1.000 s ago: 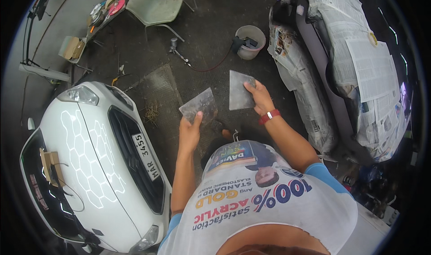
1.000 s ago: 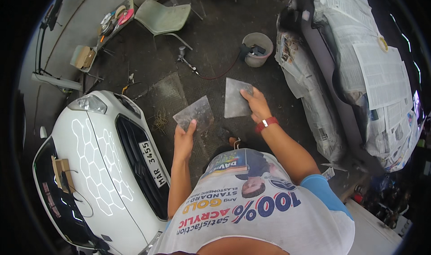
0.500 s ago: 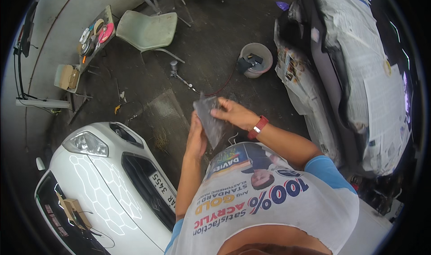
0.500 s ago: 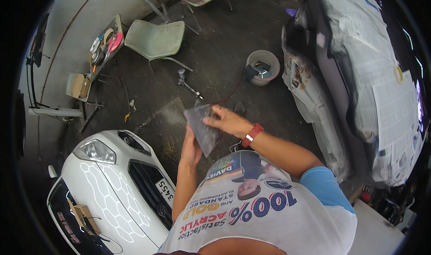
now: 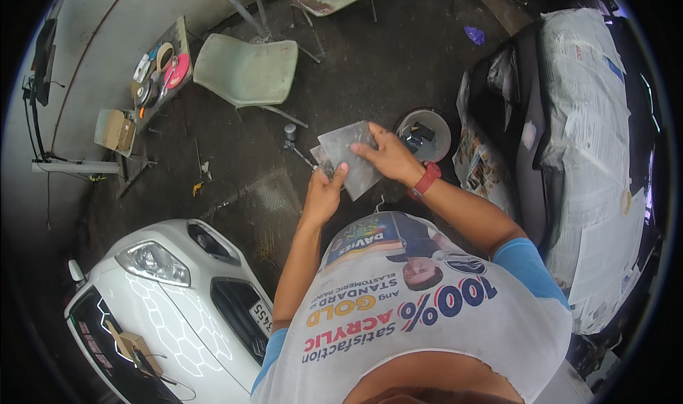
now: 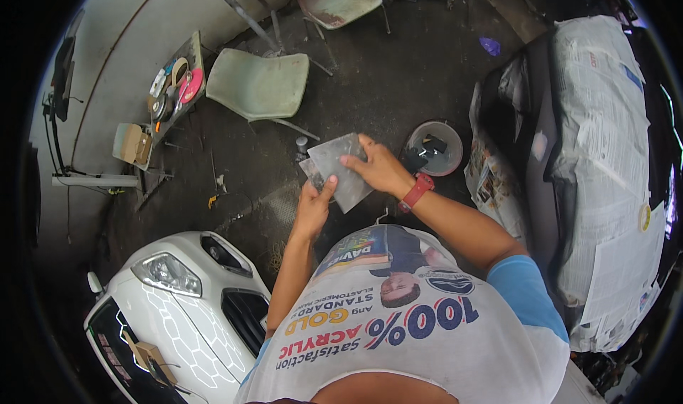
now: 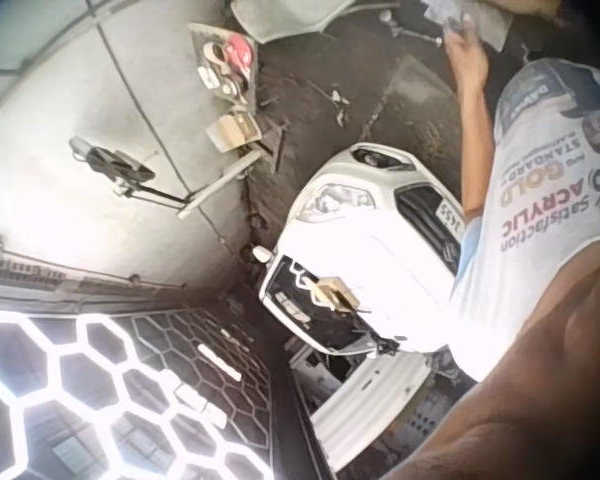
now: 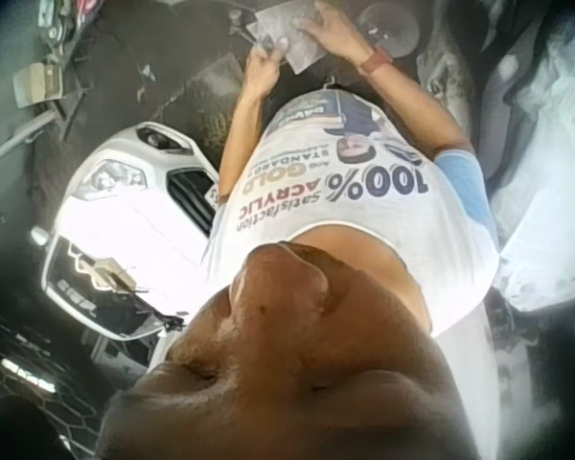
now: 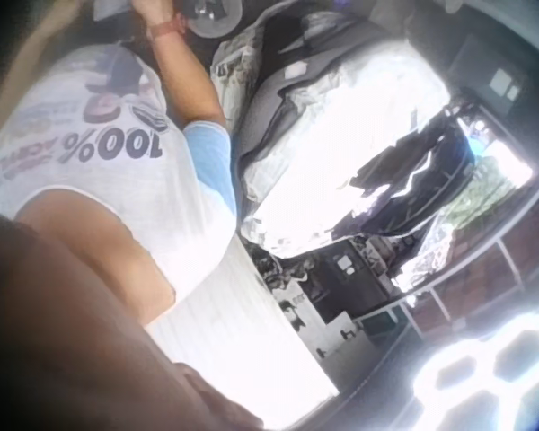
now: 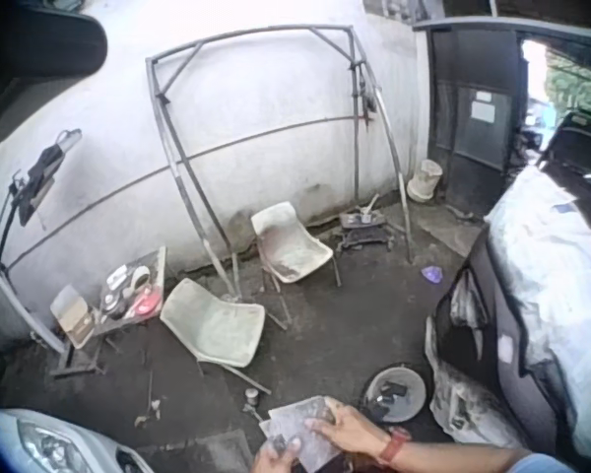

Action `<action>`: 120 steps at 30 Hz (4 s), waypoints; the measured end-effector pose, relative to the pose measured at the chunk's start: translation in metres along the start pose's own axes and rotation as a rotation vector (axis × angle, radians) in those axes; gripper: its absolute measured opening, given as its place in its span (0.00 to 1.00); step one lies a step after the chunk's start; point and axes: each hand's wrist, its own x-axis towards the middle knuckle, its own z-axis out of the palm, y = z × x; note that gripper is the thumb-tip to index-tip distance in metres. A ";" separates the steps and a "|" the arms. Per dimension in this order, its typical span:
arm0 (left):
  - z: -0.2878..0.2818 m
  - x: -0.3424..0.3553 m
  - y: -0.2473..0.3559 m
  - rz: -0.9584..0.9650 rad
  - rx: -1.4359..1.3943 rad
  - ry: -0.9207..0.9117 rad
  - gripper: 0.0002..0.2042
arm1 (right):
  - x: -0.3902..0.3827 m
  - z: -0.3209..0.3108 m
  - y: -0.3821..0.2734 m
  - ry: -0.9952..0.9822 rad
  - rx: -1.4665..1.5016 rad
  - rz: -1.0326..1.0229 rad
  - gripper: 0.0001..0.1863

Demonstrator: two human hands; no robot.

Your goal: The person sands a car bumper and a detached car part using sandpaper sheets. They rub the sandpaper back and forth on the surfaces of the parts, occasionally switching between sheets and inspecting the work.

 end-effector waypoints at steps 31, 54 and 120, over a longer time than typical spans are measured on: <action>-0.114 0.550 0.092 -0.086 -0.605 -0.473 0.23 | 0.424 -0.070 -0.024 0.614 1.077 0.449 0.22; 0.126 0.710 0.230 0.188 0.219 -0.492 0.17 | 0.551 -0.343 0.078 0.745 0.233 0.231 0.30; 0.160 1.175 0.313 -0.066 -0.316 -0.714 0.29 | 0.781 -0.506 0.069 0.649 -0.024 0.543 0.19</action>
